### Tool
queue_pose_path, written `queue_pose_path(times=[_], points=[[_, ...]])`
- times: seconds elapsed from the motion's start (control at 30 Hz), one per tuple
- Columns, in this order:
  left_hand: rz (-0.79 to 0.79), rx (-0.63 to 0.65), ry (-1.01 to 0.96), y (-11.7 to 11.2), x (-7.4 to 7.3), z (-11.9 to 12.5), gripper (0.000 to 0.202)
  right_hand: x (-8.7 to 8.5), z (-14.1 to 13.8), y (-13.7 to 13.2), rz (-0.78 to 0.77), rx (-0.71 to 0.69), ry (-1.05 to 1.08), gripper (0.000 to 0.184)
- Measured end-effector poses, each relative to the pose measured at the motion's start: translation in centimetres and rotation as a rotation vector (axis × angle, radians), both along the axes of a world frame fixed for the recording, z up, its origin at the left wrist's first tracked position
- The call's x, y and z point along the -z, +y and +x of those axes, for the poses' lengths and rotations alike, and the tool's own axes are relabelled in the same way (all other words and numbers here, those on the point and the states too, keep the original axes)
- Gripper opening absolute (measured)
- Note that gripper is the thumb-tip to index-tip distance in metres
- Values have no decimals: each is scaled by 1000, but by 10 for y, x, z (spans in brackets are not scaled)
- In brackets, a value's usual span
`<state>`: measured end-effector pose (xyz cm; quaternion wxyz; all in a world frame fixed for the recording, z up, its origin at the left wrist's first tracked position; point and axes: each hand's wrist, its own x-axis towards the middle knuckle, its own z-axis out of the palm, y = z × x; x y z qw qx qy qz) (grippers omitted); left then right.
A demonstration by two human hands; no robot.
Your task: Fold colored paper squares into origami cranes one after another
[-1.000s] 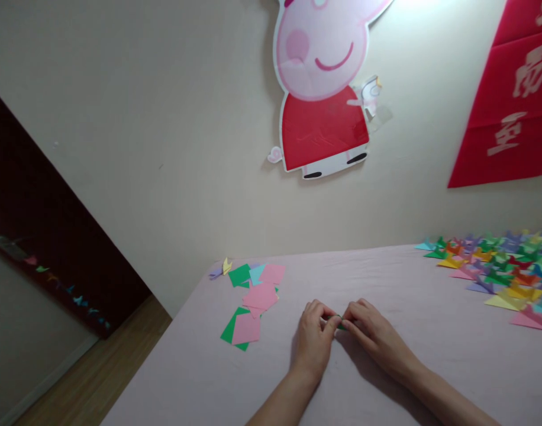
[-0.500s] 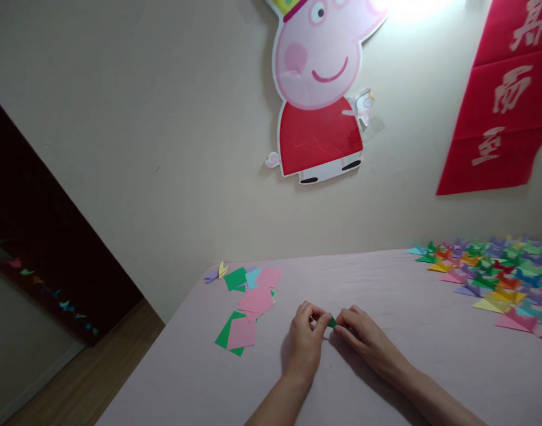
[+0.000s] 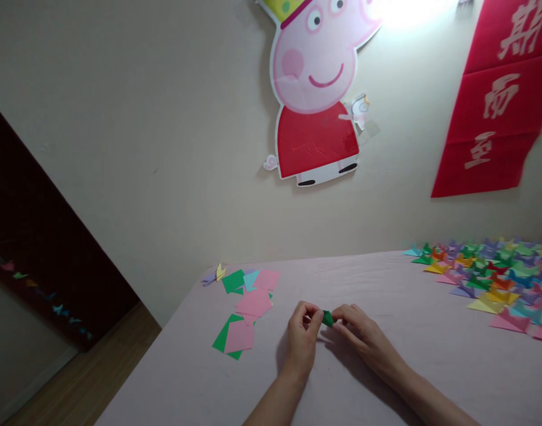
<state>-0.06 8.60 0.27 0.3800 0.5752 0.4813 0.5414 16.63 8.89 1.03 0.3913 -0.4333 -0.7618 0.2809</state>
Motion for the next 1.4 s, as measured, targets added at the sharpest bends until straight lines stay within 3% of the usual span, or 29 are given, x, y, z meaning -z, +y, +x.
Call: queue_pose_path(times=[0.3, 0.67, 0.83, 1.0, 1.1, 1.27, 1.4], points=[[32, 58, 71, -5, -8, 1, 15, -3, -2, -2, -19, 33, 19, 19], [-5, 96, 145, -11, -11, 0, 8, 1, 0, 1, -122, 31, 187, 24], [-28, 60, 207, -15, -15, 1, 13, 2, 2, 2, -187, 45, 242, 26], [-39, 6, 226, -13, -15, 1, 3, 1, 1, 1, -215, 23, 243, 28], [-26, -4, 223, -12, -13, 2, 6, -1, -1, 0, -182, 8, 195, 22], [94, 56, 312, -14, -13, 5, 11, -5, 0, -1, 0, 47, 197, 24], [143, 66, 449, -18, -13, 6, 21, -9, 1, -4, 88, -24, 141, 9]])
